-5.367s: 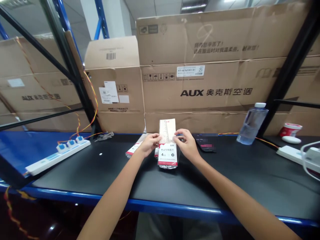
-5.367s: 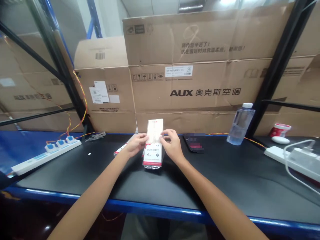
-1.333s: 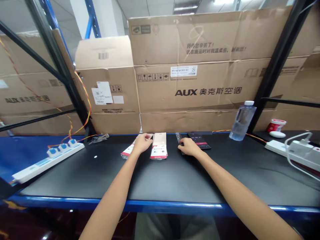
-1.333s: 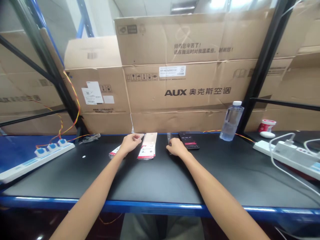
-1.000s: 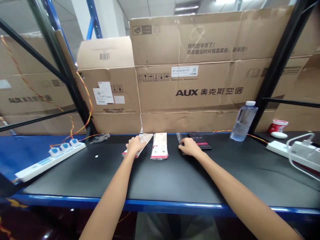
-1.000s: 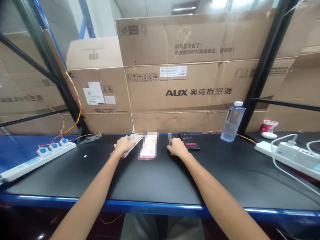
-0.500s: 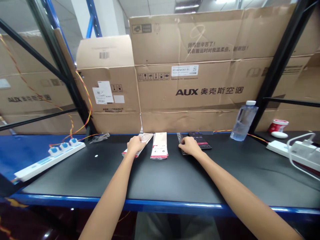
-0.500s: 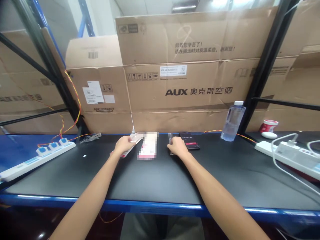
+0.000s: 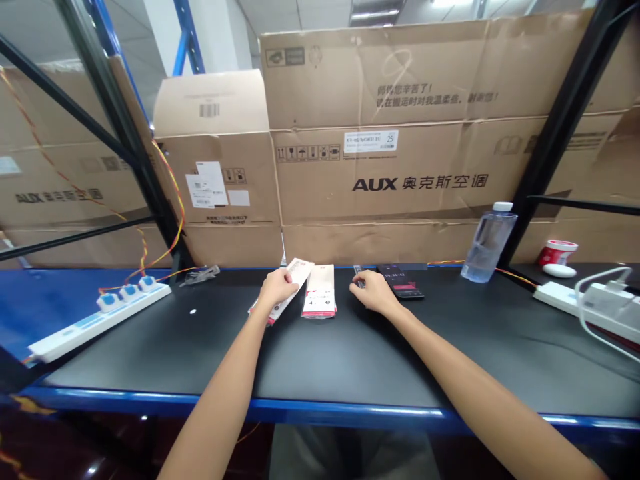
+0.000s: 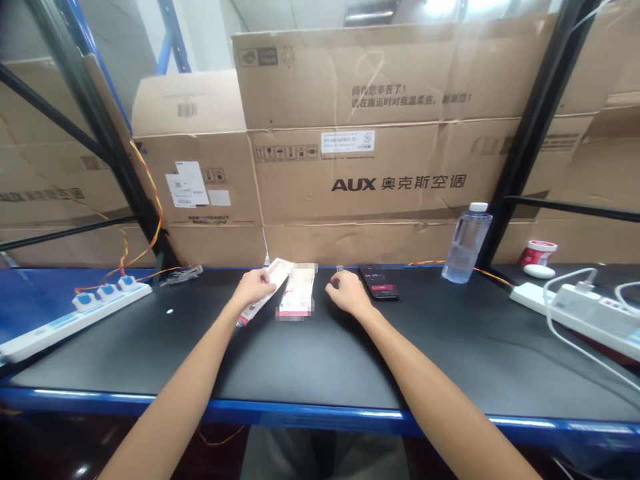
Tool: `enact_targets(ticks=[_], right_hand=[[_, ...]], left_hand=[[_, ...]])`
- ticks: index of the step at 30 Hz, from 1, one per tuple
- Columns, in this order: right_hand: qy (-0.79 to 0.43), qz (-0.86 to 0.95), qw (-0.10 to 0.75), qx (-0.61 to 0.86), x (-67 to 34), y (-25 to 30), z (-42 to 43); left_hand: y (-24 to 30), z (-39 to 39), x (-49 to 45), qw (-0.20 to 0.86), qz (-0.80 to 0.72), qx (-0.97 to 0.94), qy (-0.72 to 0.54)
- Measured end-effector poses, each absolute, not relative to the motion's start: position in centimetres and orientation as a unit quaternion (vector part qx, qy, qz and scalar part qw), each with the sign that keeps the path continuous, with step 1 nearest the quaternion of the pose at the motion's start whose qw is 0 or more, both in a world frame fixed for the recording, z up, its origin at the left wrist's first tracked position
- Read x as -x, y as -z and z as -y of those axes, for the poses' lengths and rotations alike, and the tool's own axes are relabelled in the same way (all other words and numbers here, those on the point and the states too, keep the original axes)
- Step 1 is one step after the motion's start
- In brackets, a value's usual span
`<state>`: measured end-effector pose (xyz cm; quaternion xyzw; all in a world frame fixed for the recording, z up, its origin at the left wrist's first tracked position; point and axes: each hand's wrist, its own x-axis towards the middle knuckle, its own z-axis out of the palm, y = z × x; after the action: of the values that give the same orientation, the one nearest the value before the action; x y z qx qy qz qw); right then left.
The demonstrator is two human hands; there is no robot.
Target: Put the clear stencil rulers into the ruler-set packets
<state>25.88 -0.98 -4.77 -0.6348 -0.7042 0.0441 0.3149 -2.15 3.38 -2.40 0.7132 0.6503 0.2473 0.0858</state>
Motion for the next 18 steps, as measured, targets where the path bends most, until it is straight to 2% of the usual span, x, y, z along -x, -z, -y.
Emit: enact_targets(ticks=[12,18], right_hand=[[-0.096,0.721,0.318,0.608,-25.34,4.59,1.63],[-0.115,0.72,0.316,0.606,-25.31,4.68,1.61]], left_hand=[[3.3,-3.44,1.58,0.083,-0.608,-0.766,-0.192],[3.12,-3.57,1.24,0.119,-0.617,-0.749,-0.21]])
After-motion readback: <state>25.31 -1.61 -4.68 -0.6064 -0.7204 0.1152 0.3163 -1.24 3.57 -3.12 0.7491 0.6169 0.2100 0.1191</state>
